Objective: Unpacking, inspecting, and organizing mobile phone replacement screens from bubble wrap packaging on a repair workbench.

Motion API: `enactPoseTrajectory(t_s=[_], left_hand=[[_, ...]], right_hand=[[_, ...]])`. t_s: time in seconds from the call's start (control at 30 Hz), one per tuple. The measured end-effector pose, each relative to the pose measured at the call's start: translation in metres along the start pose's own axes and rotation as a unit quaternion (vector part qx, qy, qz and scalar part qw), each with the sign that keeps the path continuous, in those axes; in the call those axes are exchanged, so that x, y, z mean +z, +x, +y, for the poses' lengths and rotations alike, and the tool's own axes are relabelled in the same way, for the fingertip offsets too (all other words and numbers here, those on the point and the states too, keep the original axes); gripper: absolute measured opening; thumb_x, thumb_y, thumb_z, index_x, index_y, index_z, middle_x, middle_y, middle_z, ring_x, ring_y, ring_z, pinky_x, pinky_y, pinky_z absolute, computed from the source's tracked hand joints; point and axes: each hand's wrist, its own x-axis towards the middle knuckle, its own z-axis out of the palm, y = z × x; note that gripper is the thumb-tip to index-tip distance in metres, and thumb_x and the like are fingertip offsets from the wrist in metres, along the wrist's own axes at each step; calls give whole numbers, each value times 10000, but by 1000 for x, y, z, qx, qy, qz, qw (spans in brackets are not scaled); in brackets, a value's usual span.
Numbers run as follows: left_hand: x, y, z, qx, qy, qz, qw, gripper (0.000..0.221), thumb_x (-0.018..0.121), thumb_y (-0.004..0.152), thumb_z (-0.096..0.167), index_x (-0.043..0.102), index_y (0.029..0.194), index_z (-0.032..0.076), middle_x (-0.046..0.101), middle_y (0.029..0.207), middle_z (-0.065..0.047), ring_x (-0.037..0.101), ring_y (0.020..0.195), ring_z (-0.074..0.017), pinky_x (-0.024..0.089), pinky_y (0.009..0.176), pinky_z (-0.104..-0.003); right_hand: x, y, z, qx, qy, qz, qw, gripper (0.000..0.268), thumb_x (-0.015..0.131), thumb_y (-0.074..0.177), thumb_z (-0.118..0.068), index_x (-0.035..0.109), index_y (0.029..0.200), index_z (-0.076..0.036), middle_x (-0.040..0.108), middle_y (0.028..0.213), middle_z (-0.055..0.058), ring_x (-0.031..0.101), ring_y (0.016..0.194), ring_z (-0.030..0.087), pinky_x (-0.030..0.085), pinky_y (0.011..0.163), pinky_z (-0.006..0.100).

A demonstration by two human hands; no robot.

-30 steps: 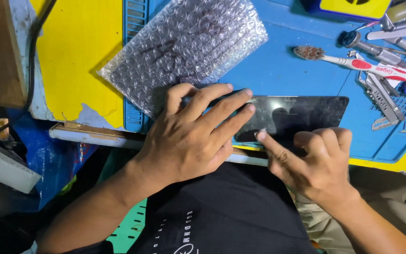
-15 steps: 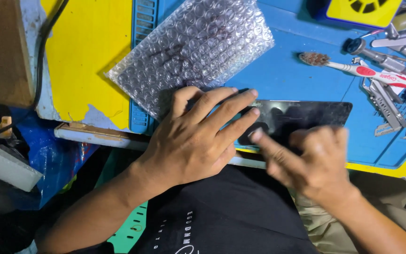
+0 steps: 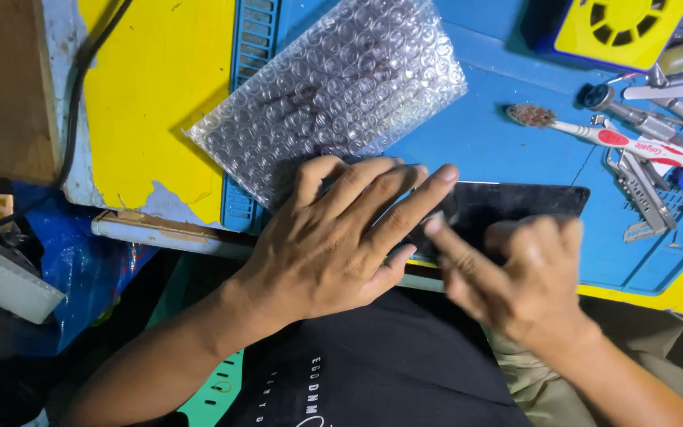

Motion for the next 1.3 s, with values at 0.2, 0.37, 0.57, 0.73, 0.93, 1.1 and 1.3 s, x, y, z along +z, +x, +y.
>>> enactPoseTrajectory(t_s=[0.2,0.37,0.57,0.73,0.93,1.1,1.3], left_hand=[[1,1,0,-6,-6,-9,1000,742,822,992,413,420,1557,150,666,1373,-27,639,1216,-203,444,982,-410],[1,-1,0,-2,-1,-11,1000,761,828,1003,429,404,1566,142,682,1341,-23,635,1242,-203,417,1003,-403],[2,-2,-2,-1,0,-2,1000,764,839,1016,403,389,1575,138,658,1280,-26,657,1192,-213,434,982,-402],[4,0,-3,-5,-84,15,996,515,903,933,341,541,1246,149,635,1195,-57,640,1212,-260,410,968,-442],[-2,5,-5,16,-102,28,994,236,850,956,242,637,966,141,610,1163,-57,649,1151,-251,375,953,-435],[-2,5,-5,8,-104,22,994,296,866,959,293,610,922,149,618,1152,-58,646,1156,-251,372,947,-429],[-3,7,-3,15,-83,11,996,324,883,932,308,614,976,133,615,1304,-76,644,1158,-264,377,943,-443]], right_hand=[[7,5,9,25,-16,16,999,438,581,1139,-486,529,1552,-352,435,957,95,414,889,302,299,817,460],[1,25,-7,6,1,8,1000,391,643,1068,-407,650,1449,-319,479,943,100,424,749,303,284,714,455],[8,0,8,31,-4,14,999,439,570,1124,-453,561,1535,-300,388,940,110,408,862,323,294,781,485],[5,16,4,27,3,18,999,382,617,1084,-432,661,1437,-292,447,943,102,419,807,306,274,752,460],[3,26,-6,37,6,19,999,414,600,1107,-462,620,1487,-299,427,944,105,423,809,308,280,747,461],[-2,13,7,43,3,4,999,412,658,1106,-408,615,1501,-302,412,924,99,401,807,318,271,762,476],[0,20,-5,39,2,8,999,431,572,1120,-436,552,1531,-306,414,858,108,367,715,310,243,703,450]])
